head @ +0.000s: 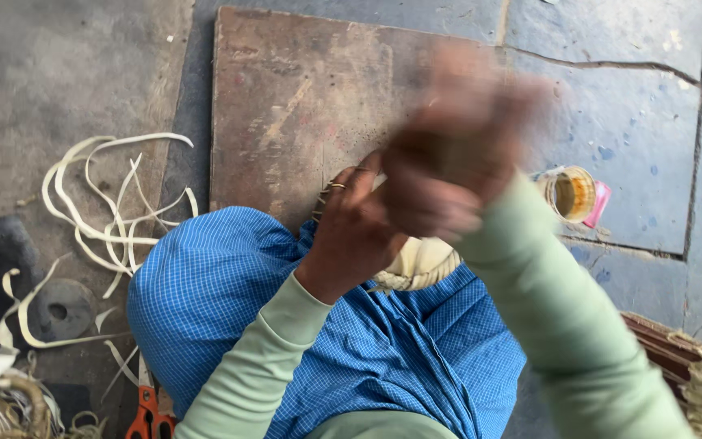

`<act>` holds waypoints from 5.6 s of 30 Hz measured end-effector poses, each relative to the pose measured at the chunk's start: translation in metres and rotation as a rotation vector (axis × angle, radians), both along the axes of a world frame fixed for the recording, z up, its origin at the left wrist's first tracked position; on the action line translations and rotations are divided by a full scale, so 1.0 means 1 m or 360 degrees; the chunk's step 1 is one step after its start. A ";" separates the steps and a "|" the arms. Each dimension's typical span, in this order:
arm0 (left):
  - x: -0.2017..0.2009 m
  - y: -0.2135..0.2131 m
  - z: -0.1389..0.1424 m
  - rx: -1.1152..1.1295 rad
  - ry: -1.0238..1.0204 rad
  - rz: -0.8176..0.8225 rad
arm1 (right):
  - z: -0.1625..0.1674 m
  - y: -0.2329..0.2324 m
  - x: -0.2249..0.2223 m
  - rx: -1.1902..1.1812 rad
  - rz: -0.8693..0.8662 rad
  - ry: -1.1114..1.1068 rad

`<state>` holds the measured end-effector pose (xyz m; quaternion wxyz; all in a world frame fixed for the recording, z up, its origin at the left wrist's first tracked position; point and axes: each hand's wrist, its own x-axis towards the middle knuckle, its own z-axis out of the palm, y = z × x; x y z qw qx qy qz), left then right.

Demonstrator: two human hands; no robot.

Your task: The person sits cross-legged on the floor with a drum on their lap and laces a flat leather strap around the drum's rim. They use a wooden-handled awl to pull and tighten the strap through the drum's lacing points, working around the rim and pulling the strap ends taut by hand.

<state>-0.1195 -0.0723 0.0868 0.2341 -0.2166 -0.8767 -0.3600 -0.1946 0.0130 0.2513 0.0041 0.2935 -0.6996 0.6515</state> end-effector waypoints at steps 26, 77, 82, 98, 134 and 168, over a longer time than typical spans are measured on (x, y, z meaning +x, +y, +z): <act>0.007 -0.009 0.014 0.0152 -0.0169 0.0178 | -0.015 0.303 0.149 0.2781 0.0628 0.0253; 0.009 0.001 0.019 0.0083 -0.0120 0.0291 | -0.161 0.305 0.273 0.0831 -0.0627 -0.1473; 0.011 0.006 0.020 0.0044 -0.0086 0.0249 | -0.122 0.299 0.245 0.1546 -0.0241 -0.0977; 0.018 0.022 0.018 -0.0090 -0.0083 0.0373 | -0.176 0.243 0.294 -0.0963 -0.0052 -0.2097; 0.092 0.044 0.187 -0.0006 0.0847 0.0172 | -0.021 0.248 0.238 0.0015 0.0198 -0.0369; 0.134 0.076 0.114 0.1011 -0.0743 -0.0259 | -0.068 0.180 0.209 0.0479 -0.0444 -0.0273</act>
